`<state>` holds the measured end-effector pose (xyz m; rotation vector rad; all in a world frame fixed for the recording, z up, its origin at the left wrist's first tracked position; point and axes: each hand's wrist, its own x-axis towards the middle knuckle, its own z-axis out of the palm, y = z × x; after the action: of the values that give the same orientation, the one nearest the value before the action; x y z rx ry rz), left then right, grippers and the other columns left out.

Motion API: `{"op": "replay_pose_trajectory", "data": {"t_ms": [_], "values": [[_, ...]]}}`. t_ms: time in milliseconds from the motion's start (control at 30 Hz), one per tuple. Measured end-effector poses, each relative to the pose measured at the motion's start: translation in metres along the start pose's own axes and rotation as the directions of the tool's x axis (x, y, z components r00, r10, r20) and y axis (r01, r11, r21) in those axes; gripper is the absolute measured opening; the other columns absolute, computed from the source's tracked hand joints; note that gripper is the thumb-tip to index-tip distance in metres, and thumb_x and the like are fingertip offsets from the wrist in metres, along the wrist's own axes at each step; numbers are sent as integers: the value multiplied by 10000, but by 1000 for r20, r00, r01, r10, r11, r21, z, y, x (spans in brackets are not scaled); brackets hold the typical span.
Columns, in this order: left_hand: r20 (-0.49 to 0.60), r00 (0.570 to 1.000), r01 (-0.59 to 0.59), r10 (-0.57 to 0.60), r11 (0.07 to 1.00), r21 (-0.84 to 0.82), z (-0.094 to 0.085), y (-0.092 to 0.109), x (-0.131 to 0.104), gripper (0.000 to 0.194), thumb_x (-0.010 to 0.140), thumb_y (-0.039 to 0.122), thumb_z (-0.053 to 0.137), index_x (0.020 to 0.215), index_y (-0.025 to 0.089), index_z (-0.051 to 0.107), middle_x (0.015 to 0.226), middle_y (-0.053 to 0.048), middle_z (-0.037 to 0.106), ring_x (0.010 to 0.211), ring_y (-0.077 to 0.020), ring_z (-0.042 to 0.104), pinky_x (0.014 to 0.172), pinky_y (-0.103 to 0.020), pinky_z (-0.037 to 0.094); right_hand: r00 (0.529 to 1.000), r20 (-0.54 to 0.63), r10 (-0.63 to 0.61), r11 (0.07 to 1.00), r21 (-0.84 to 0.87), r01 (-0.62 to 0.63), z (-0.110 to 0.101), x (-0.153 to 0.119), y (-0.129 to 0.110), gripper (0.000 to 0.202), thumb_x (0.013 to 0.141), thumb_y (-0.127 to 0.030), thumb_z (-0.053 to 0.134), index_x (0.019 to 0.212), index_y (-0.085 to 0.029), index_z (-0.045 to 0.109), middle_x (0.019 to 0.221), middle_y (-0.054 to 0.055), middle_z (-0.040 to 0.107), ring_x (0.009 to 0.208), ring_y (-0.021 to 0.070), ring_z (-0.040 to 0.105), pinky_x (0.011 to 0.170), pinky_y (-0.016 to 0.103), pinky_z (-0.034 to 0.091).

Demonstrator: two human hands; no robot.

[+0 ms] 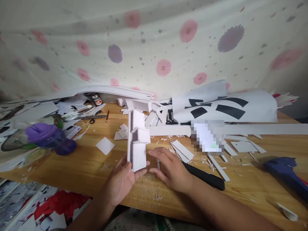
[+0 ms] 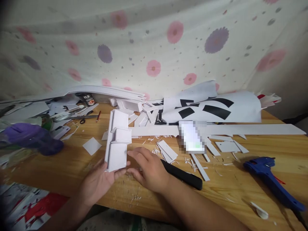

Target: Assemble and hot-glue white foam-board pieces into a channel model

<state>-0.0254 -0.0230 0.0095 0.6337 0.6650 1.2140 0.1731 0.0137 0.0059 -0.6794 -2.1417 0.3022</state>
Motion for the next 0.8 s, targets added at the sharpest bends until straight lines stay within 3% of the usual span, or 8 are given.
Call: {"op": "replay_pose_trajectory", "data": {"t_ms": [100, 200, 367, 567, 667, 800], "values": [[46, 999, -18, 17, 1000, 17, 9, -6, 4, 327, 808, 286, 668, 1133, 260, 636, 1130, -54, 677, 1041, -253, 613, 870, -410, 521, 1000, 18, 10, 1000, -5, -10, 0, 0, 0, 469, 869, -351, 596, 1273, -167, 445, 1095, 144, 599, 1003, 237, 602, 795, 379, 565], [27, 1000, -14, 13, 998, 58, 11, -10, 6, 353, 795, 270, 687, 1143, 271, 625, 1133, -47, 665, 1028, -233, 595, 841, -372, 515, 1000, 15, 16, 1000, -14, -16, 1, 0, 0, 475, 869, -372, 594, 1267, -156, 448, 1081, 149, 604, 992, 238, 609, 780, 372, 567], [-18, 998, -48, 52, 983, 180, 7, -16, 6, 464, 778, 300, 714, 1220, 289, 574, 1172, -42, 646, 1076, -231, 568, 898, -350, 464, 999, -2, 43, 998, -49, -43, 3, 0, 1, 354, 879, -311, 569, 1184, -149, 492, 1068, 157, 617, 967, 244, 622, 740, 374, 571], [27, 992, -126, 124, 937, 325, 1, -16, 7, 531, 793, 356, 692, 1289, 300, 508, 1255, -45, 619, 1171, -266, 547, 1014, -399, 410, 998, -8, 69, 997, -45, -69, 3, 1, 0, 165, 881, -285, 563, 996, -171, 532, 1020, 129, 630, 875, 209, 638, 683, 328, 561], [0, 987, -150, 163, 904, 400, 1, -14, 5, 571, 795, 394, 680, 1322, 302, 477, 1277, -62, 610, 1152, -284, 571, 974, -407, 461, 997, 3, 74, 997, -36, -74, 2, 2, -1, 60, 899, -243, 529, 877, -187, 534, 957, 101, 634, 794, 172, 631, 637, 280, 536], [-41, 987, -119, 158, 872, 474, 5, -11, 4, 621, 798, 388, 676, 1361, 294, 432, 1226, -86, 639, 1014, -260, 647, 874, -379, 531, 998, -13, 65, 996, -52, -66, 4, 2, 0, 118, 920, -219, 493, 815, -190, 538, 873, 77, 643, 704, 147, 606, 595, 252, 503]]}}
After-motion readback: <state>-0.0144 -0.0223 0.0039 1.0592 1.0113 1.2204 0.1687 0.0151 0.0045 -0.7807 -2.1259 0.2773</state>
